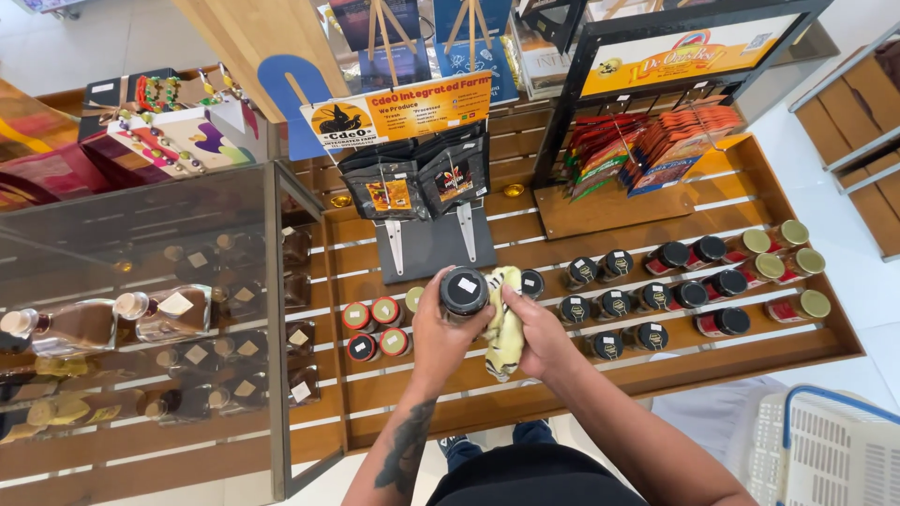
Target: Wiping down chili oil jars with a cloth and organizing them on a display shelf.
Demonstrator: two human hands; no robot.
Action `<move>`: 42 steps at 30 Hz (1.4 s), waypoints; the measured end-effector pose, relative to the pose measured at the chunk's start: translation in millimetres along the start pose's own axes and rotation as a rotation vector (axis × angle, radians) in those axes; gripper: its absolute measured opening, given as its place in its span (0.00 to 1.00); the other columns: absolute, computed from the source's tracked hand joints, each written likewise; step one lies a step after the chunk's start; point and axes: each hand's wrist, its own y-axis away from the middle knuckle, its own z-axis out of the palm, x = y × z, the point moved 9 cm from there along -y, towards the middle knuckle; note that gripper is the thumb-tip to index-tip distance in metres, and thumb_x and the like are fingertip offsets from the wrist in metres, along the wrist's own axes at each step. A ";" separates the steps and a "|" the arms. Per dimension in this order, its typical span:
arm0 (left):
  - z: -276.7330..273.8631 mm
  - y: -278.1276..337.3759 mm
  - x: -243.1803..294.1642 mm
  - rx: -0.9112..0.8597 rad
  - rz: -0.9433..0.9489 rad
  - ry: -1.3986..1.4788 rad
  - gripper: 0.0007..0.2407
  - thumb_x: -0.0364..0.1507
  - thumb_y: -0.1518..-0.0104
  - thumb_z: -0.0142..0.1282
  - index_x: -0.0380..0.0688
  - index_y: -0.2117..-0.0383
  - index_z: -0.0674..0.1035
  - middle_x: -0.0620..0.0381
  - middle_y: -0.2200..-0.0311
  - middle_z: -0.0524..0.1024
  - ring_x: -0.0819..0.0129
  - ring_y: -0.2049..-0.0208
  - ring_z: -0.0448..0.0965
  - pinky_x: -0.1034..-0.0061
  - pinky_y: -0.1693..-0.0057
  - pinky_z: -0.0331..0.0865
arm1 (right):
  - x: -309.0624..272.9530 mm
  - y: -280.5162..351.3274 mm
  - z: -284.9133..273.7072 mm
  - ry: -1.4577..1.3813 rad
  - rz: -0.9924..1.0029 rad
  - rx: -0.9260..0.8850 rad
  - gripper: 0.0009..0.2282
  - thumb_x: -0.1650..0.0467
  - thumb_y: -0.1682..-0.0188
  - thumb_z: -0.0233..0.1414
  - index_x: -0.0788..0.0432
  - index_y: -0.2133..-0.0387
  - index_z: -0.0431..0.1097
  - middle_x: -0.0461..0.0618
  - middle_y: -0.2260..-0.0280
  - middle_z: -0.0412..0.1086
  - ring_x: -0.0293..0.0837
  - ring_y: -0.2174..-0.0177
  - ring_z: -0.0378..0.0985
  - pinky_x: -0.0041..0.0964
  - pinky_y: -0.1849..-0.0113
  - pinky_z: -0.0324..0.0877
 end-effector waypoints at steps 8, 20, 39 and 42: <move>5.1 -1.0 18.3 -0.146 0.049 0.160 0.37 0.29 0.68 0.78 0.51 0.42 0.76 0.54 0.49 0.80 0.59 0.42 0.75 0.63 0.34 0.63 | -8.8 -15.7 -4.0 -0.007 0.044 0.038 0.11 0.64 0.46 0.55 0.60 0.62 0.71 0.61 0.69 0.77 0.50 0.74 0.80 0.47 0.65 0.78; -7.5 -7.0 12.0 -0.175 0.100 0.071 0.35 0.34 0.64 0.78 0.44 0.44 0.76 0.49 0.47 0.74 0.53 0.41 0.73 0.60 0.36 0.67 | 1.4 -21.0 -19.6 0.054 0.013 0.118 0.08 0.71 0.49 0.57 0.64 0.60 0.73 0.62 0.67 0.77 0.56 0.70 0.82 0.55 0.63 0.79; -1.1 -4.0 -7.6 -0.256 0.022 0.387 0.35 0.20 0.64 0.77 0.40 0.42 0.75 0.50 0.43 0.74 0.62 0.38 0.70 0.67 0.33 0.63 | 9.1 -29.8 -35.6 0.072 0.082 0.120 0.12 0.67 0.46 0.54 0.65 0.57 0.72 0.65 0.63 0.77 0.57 0.65 0.83 0.60 0.59 0.77; 1.5 -7.3 3.0 -0.298 0.021 0.185 0.34 0.27 0.55 0.72 0.45 0.38 0.70 0.52 0.40 0.72 0.57 0.37 0.69 0.63 0.33 0.63 | -0.6 -20.9 -21.5 0.089 0.002 0.146 0.11 0.69 0.48 0.56 0.66 0.58 0.72 0.65 0.65 0.77 0.57 0.67 0.83 0.58 0.61 0.78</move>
